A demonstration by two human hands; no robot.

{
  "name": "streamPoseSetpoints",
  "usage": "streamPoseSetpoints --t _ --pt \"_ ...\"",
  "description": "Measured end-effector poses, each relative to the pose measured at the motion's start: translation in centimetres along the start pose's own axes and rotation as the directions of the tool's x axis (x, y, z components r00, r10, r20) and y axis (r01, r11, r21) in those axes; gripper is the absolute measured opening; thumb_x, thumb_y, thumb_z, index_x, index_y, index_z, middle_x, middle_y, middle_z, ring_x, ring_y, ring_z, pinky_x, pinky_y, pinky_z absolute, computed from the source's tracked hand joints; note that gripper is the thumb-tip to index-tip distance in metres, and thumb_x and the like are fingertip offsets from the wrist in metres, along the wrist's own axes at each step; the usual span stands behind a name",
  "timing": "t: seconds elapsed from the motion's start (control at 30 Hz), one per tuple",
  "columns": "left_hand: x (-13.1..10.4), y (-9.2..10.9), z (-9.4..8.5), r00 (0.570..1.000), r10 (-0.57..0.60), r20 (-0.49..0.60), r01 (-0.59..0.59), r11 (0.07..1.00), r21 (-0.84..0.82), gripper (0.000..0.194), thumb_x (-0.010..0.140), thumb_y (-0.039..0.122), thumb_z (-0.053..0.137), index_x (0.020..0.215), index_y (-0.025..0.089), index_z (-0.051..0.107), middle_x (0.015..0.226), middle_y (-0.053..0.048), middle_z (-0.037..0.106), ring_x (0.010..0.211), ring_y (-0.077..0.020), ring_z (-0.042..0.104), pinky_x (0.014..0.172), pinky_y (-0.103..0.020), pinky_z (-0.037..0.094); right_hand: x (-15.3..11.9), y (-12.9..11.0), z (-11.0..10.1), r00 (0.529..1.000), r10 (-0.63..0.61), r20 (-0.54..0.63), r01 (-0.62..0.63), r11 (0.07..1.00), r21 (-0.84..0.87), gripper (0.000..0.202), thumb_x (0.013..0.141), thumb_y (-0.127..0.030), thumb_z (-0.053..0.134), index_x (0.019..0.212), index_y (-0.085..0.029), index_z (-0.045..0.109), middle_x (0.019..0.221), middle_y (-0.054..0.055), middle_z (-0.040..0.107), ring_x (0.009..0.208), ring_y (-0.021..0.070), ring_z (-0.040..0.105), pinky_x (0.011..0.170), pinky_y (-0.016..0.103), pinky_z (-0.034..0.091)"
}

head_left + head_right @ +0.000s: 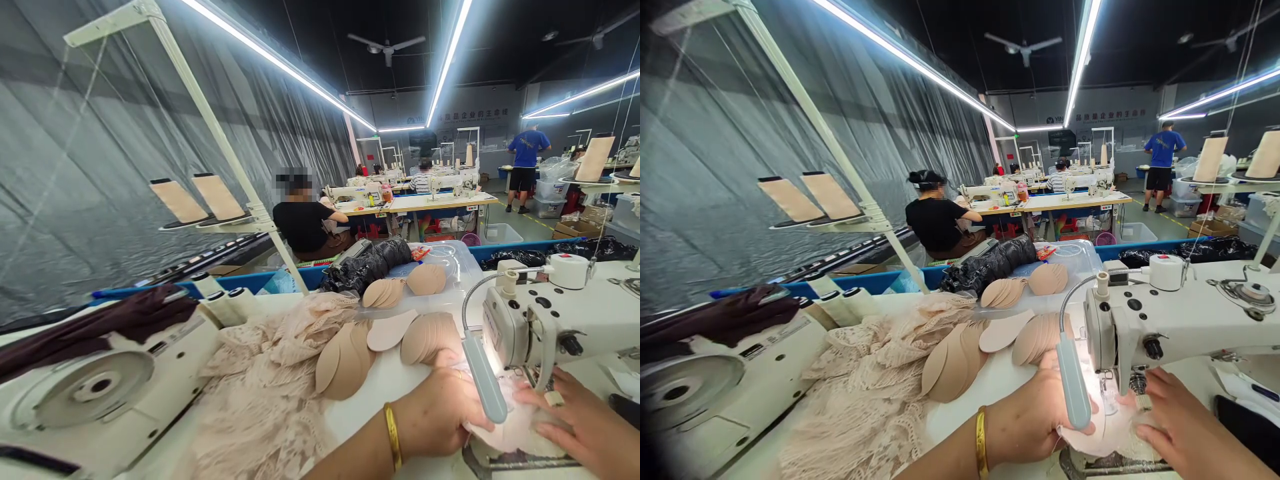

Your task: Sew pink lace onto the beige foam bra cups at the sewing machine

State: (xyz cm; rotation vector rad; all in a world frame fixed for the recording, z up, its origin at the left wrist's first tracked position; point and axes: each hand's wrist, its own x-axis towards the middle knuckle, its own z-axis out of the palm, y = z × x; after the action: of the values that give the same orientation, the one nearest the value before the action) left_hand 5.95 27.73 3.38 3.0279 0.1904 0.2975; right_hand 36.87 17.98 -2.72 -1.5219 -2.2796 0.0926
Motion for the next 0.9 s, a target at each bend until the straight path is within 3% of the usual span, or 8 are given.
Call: streamPoseSetpoints --t 0.1,0.2,0.3,0.4,0.57,0.7,0.8,0.9 --pt "0.0 0.0 0.1 0.999 -0.005 -0.044 0.002 0.998 -0.068 0.021 0.087 0.008 0.066 0.094 0.027 0.068 0.112 0.01 0.08 0.106 -0.0184 0.071 0.092 -0.045 0.033 0.7 -0.4 -0.4 1.0 0.01 0.014 -0.009 0.998 -0.067 0.031 0.102 -0.025 0.053 0.081 -0.029 0.076 0.118 0.007 0.08 0.112 0.0339 0.075 0.092 0.049 0.066" --pt "0.1 0.0 0.2 0.999 -0.006 -0.042 0.004 0.999 -0.035 0.018 0.085 0.008 0.066 0.091 0.025 0.066 0.106 0.008 0.078 0.1 -0.0202 0.069 0.091 -0.047 0.032 0.6 -0.1 -1.4 0.997 0.057 -0.046 -0.063 0.989 -0.133 0.029 0.097 -0.018 0.051 0.085 -0.028 0.075 0.104 0.009 0.08 0.101 0.0344 0.075 0.083 0.052 0.065" --pt "0.2 0.2 0.0 0.999 -0.018 -0.034 0.017 1.0 -0.014 0.017 0.086 0.008 0.065 0.089 0.025 0.066 0.103 0.006 0.077 0.101 -0.0219 0.068 0.092 -0.047 0.031 0.1 -0.5 -1.5 0.999 0.017 -0.041 -0.02 0.996 -0.082 0.019 0.095 -0.029 0.065 0.106 -0.029 0.081 0.122 0.01 0.08 0.116 0.0378 0.073 0.092 0.052 0.065" --pt "0.2 0.2 -0.1 0.999 -0.015 -0.045 0.014 1.0 -0.021 0.015 0.089 0.01 0.064 0.088 0.025 0.067 0.103 0.005 0.078 0.101 -0.0223 0.067 0.09 -0.046 0.031 0.1 -1.7 -0.8 0.998 -0.027 0.053 0.026 0.999 0.029 0.027 0.093 -0.039 0.077 0.119 -0.036 0.081 0.134 0.005 0.078 0.126 0.0369 0.071 0.105 0.048 0.062" --pt "0.2 0.2 -0.1 0.999 -0.027 -0.028 0.027 1.0 -0.008 0.015 0.087 0.009 0.064 0.084 0.024 0.064 0.096 0.005 0.077 0.096 -0.022 0.067 0.091 -0.046 0.032 -0.3 -1.5 -1.6 0.999 -0.04 0.036 0.037 0.995 0.087 0.018 0.104 -0.04 0.065 0.103 -0.035 0.082 0.127 0.004 0.079 0.13 0.0342 0.069 0.117 0.049 0.054" --pt "0.2 0.3 -0.2 0.999 -0.039 -0.013 0.038 0.999 -0.029 0.017 0.084 0.007 0.069 0.084 0.024 0.064 0.102 0.007 0.078 0.099 -0.0209 0.069 0.092 -0.045 0.034 -1.4 -0.2 -2.3 0.998 0.03 -0.053 -0.021 0.984 0.174 0.016 0.099 -0.042 0.07 0.104 -0.033 0.082 0.128 0.007 0.08 0.131 0.0367 0.069 0.11 0.045 0.06" --pt "0.3 0.4 -0.2 0.999 -0.043 -0.001 0.043 0.999 -0.027 0.019 0.081 0.007 0.07 0.088 0.025 0.065 0.105 0.007 0.078 0.101 -0.0211 0.069 0.091 -0.044 0.034 -1.0 -1.4 -2.0 0.997 0.044 -0.06 -0.033 0.983 0.179 0.026 0.091 -0.045 0.08 0.114 -0.035 0.082 0.129 0.009 0.079 0.131 0.0404 0.068 0.105 0.049 0.063" --pt "0.3 0.3 -0.2 0.999 -0.04 0.004 0.04 0.999 -0.022 0.016 0.084 0.01 0.07 0.088 0.025 0.066 0.102 0.006 0.077 0.1 -0.0213 0.068 0.092 -0.045 0.034 0.3 -3.8 -2.1 0.996 -0.059 0.067 0.048 0.988 0.148 0.011 0.095 -0.029 0.071 0.097 -0.036 0.08 0.115 0.002 0.082 0.103 0.0285 0.079 0.091 0.039 0.066"
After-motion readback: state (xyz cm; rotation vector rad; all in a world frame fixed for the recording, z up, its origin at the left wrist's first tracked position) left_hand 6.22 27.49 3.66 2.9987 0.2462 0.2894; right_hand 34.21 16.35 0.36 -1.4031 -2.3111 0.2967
